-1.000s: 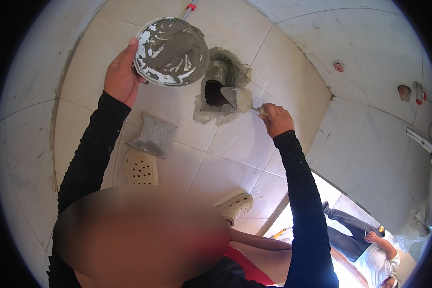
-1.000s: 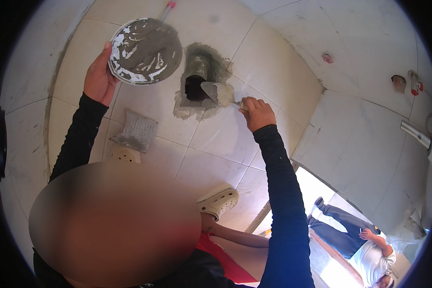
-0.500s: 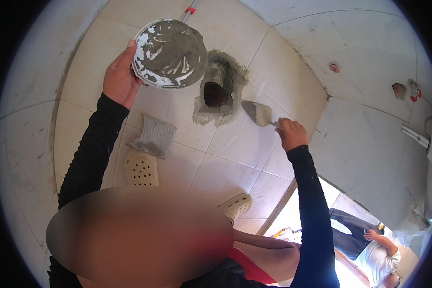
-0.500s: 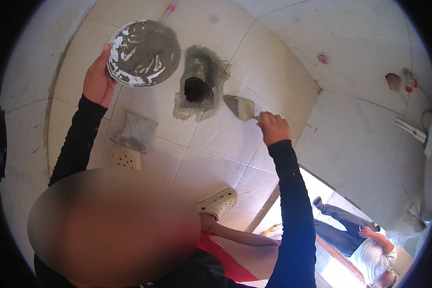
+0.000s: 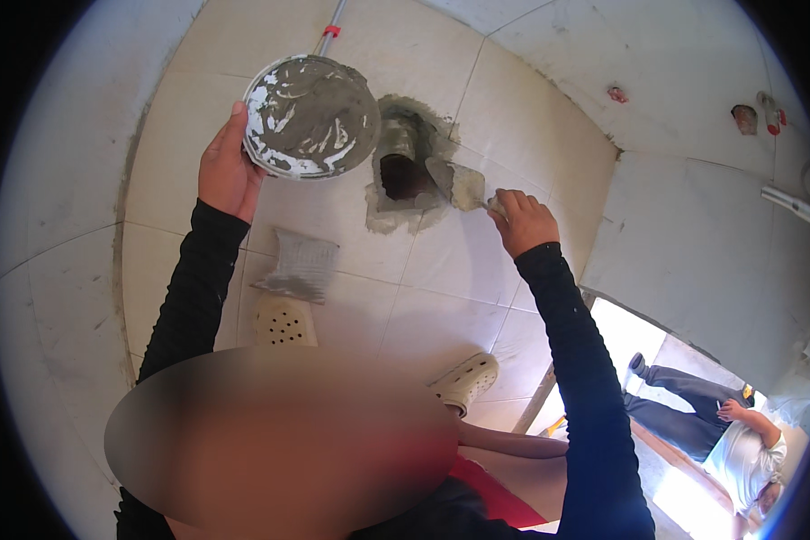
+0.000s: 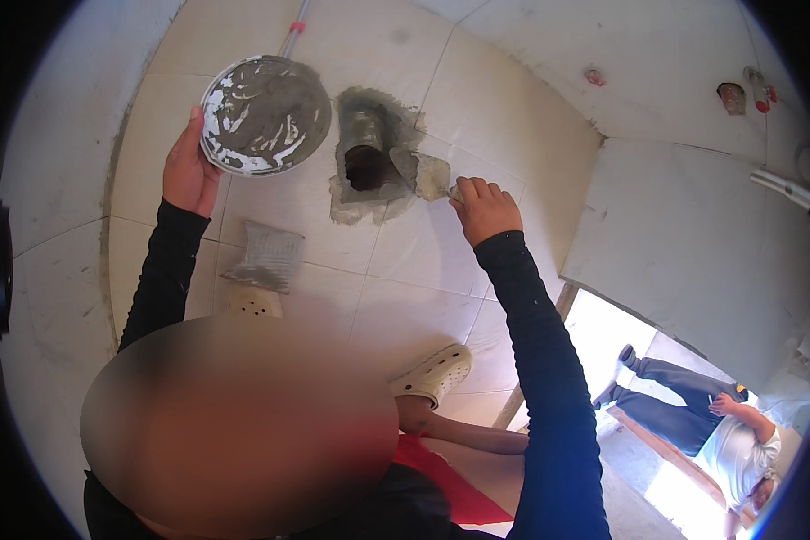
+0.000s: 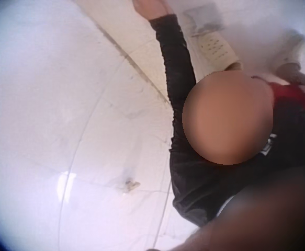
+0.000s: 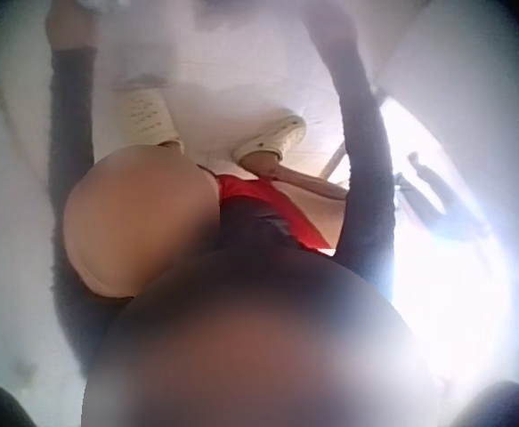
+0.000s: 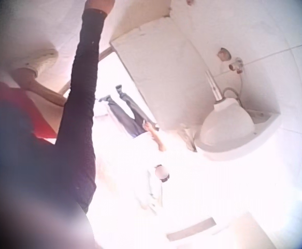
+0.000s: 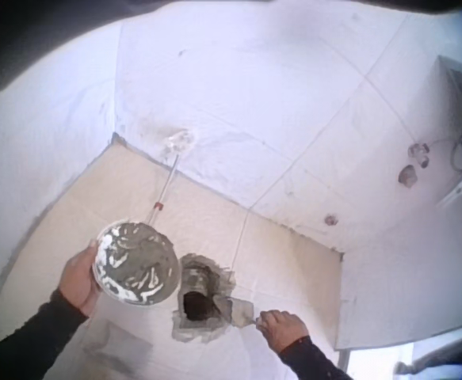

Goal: The person kneels on a tiled floor and uses a trowel to scoop cement from a metal bowl, applying it into a square hole in the floor. They repeatedly smooth the cement around the hole and then place a white tile into the opening, pressing it down to fit.

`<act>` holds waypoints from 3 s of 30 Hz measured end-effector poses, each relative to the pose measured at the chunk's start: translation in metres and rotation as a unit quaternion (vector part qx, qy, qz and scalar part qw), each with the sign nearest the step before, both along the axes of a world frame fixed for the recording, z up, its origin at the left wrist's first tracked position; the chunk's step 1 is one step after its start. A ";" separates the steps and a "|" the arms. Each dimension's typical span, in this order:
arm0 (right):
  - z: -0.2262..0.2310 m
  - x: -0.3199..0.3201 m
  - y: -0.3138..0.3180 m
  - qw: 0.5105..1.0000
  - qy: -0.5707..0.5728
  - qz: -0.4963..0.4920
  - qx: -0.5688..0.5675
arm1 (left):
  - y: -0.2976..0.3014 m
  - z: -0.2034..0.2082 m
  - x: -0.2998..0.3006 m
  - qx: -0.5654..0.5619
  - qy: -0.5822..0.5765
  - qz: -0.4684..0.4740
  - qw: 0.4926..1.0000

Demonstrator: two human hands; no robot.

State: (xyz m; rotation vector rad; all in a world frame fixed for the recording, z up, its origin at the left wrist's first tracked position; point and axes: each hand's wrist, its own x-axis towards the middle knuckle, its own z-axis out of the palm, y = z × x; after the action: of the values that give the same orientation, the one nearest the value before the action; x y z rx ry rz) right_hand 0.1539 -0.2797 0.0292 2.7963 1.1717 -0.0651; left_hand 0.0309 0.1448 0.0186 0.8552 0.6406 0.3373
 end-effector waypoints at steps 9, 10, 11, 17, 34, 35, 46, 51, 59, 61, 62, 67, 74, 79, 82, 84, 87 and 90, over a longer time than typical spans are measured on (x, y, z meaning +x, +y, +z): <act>0.050 -0.020 -0.025 0.998 0.064 -0.020 -0.002 | 0.000 -0.004 0.003 -0.002 0.022 -0.007 1.000; 0.062 -0.027 -0.023 0.993 0.090 -0.037 0.064 | 0.000 -0.007 0.001 0.004 0.013 -0.020 1.000; 0.072 -0.036 -0.021 0.984 0.121 -0.065 0.111 | -0.004 -0.012 -0.003 -0.003 0.015 -0.034 0.999; 0.107 -0.065 0.020 0.907 0.286 -0.169 0.258 | -0.037 -0.026 -0.004 -0.014 0.045 -0.091 0.995; 0.079 -0.034 0.017 0.886 0.374 -0.211 0.176 | -0.057 0.016 -0.006 0.054 0.083 -0.218 0.971; 0.079 -0.034 0.016 0.878 0.389 -0.210 0.182 | -0.056 0.018 -0.006 0.058 0.087 -0.225 0.969; 0.051 -0.075 0.014 0.732 0.545 -0.319 0.255 | -0.074 0.014 -0.013 0.097 0.086 -0.184 0.974; 0.025 -0.108 0.017 0.621 0.601 -0.363 0.348 | -0.087 0.011 -0.015 0.185 0.059 -0.175 0.965; -0.002 -0.166 0.055 0.341 0.681 -0.395 0.513 | -0.088 0.016 -0.010 0.053 0.055 -0.151 0.986; -0.001 -0.161 0.055 0.429 0.639 -0.397 0.500 | -0.086 0.019 -0.010 0.008 0.037 -0.150 0.988; 0.000 -0.156 0.053 0.471 0.615 -0.398 0.492 | -0.084 0.020 -0.010 0.004 0.054 -0.159 0.986; 0.023 -0.118 0.030 0.611 0.559 -0.368 0.423 | -0.077 0.024 -0.011 0.003 0.070 -0.199 0.978; 0.028 -0.102 0.021 0.651 0.581 -0.330 0.361 | -0.083 0.022 -0.013 0.036 0.068 -0.226 0.971; -0.001 -0.122 0.025 0.546 0.649 -0.344 0.402 | -0.082 0.021 -0.013 0.091 0.063 -0.247 0.963; -0.020 -0.146 0.031 0.406 0.716 -0.343 0.453 | -0.082 0.023 -0.014 0.049 0.049 -0.221 0.973; -0.027 -0.160 0.033 0.318 0.739 -0.338 0.488 | -0.079 0.022 -0.014 0.036 0.047 -0.206 0.977; -0.030 -0.164 0.022 0.256 0.733 -0.357 0.520 | -0.068 0.015 -0.011 0.003 0.033 -0.171 0.985; -0.026 -0.151 0.005 0.269 0.703 -0.374 0.542 | -0.048 0.001 -0.006 -0.003 0.023 -0.143 0.989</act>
State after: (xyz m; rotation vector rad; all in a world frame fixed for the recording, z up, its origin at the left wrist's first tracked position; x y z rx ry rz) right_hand 0.0031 -0.2751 0.0035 -0.8848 0.4145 1.0098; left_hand 0.0253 0.0970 0.0196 0.9373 0.5509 0.0559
